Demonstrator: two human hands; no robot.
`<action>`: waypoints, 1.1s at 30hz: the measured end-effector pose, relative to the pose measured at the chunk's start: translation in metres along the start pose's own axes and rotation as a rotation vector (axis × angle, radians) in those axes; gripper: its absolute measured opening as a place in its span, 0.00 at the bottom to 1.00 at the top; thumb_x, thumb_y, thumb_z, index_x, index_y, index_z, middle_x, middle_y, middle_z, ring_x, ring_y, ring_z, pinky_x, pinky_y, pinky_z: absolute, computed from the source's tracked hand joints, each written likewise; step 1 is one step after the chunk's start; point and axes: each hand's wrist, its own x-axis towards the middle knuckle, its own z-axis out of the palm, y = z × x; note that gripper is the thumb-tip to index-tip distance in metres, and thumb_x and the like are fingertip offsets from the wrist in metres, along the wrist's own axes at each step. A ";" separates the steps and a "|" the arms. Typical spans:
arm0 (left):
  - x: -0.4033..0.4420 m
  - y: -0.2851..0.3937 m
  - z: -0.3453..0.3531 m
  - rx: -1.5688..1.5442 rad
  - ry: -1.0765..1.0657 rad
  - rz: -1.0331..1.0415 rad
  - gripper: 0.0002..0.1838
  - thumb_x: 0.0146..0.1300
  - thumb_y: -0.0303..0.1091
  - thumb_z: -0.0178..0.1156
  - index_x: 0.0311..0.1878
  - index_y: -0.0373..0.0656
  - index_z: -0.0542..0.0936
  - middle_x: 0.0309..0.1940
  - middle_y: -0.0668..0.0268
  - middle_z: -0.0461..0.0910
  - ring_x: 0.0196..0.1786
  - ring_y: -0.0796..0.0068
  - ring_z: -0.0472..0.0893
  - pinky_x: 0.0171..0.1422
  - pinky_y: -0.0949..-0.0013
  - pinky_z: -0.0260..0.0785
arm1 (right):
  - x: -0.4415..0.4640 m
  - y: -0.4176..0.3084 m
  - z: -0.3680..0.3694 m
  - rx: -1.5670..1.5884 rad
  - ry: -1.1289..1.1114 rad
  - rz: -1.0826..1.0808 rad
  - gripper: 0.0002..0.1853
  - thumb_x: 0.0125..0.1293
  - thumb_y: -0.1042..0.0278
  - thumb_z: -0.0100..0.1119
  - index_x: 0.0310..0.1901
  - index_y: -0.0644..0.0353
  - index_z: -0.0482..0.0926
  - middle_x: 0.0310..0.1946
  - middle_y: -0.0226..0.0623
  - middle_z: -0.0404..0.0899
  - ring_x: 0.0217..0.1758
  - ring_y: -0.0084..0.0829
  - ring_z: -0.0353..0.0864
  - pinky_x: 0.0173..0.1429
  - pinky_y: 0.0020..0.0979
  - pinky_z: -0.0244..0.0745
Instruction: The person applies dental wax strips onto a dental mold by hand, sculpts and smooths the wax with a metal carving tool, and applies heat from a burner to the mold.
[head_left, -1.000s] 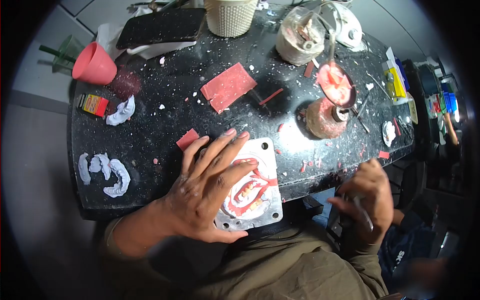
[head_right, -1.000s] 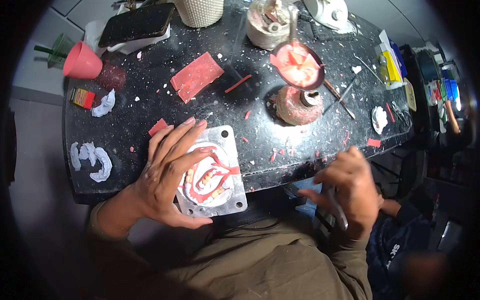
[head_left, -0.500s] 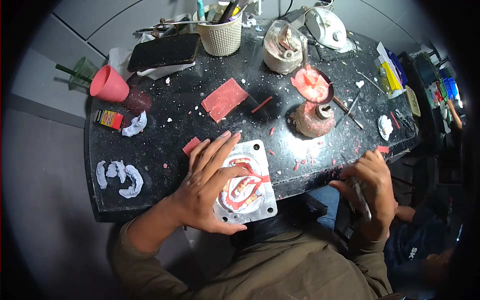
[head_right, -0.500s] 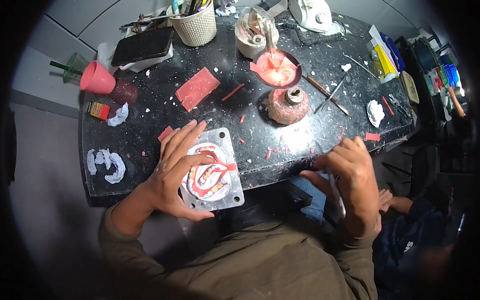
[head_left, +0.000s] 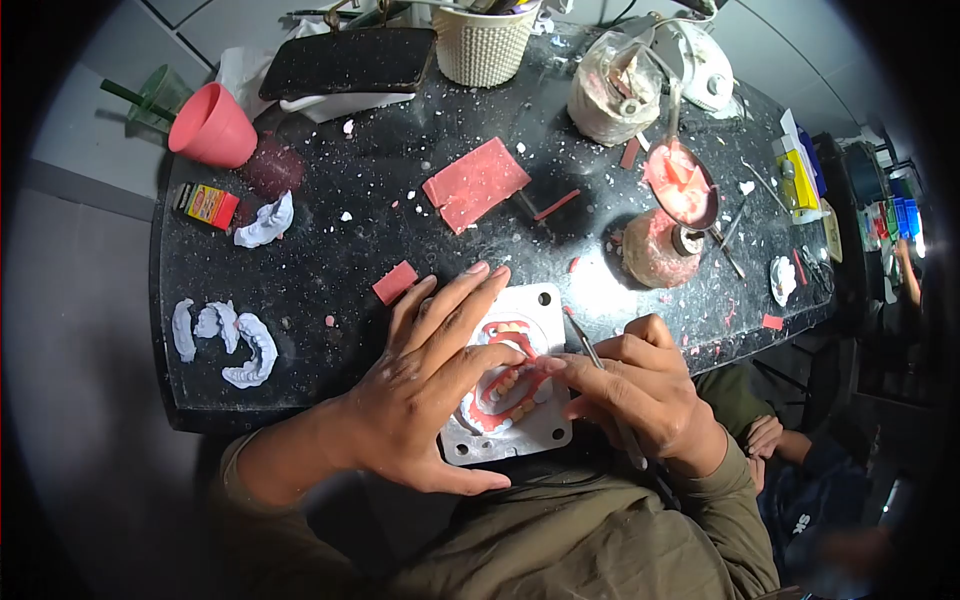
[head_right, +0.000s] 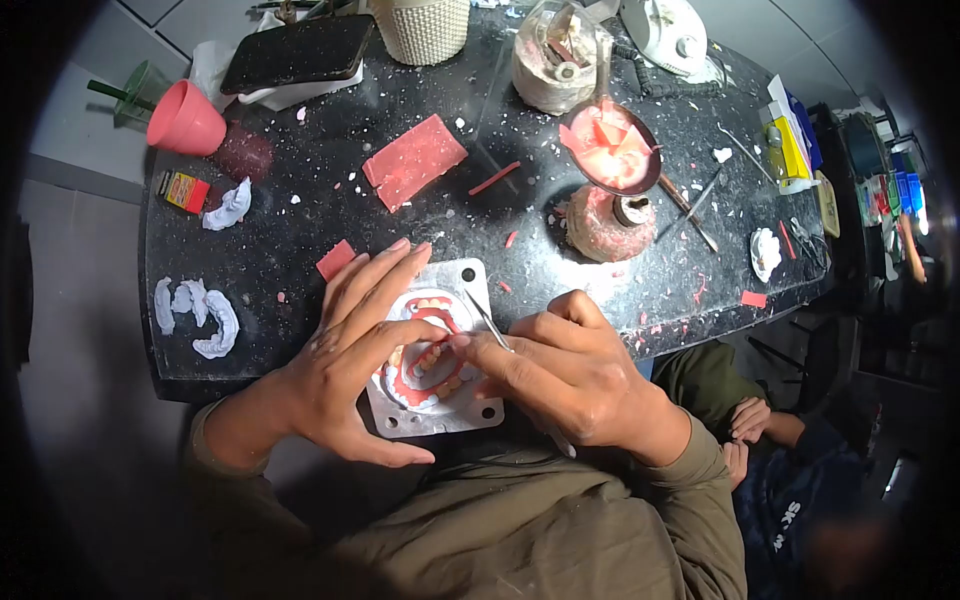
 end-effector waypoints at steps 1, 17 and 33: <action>0.000 0.001 -0.001 -0.007 0.003 -0.005 0.49 0.49 0.69 0.73 0.62 0.35 0.75 0.78 0.31 0.54 0.81 0.33 0.53 0.79 0.32 0.42 | 0.001 0.000 0.001 0.004 -0.008 0.001 0.25 0.53 0.68 0.76 0.54 0.66 0.85 0.31 0.27 0.85 0.33 0.25 0.80 0.37 0.31 0.61; 0.001 -0.002 -0.006 -0.112 -0.012 -0.021 0.45 0.53 0.67 0.72 0.57 0.32 0.76 0.78 0.30 0.53 0.82 0.31 0.49 0.79 0.30 0.41 | 0.012 0.011 0.005 0.051 -0.067 0.018 0.22 0.55 0.67 0.76 0.53 0.63 0.86 0.30 0.25 0.84 0.29 0.24 0.74 0.36 0.30 0.58; -0.001 -0.008 0.000 -0.219 -0.051 -0.071 0.41 0.58 0.62 0.73 0.59 0.36 0.73 0.82 0.35 0.44 0.85 0.31 0.33 0.79 0.23 0.29 | 0.014 0.018 0.005 0.242 -0.104 0.141 0.20 0.57 0.67 0.76 0.52 0.61 0.86 0.41 0.28 0.89 0.30 0.25 0.75 0.37 0.31 0.61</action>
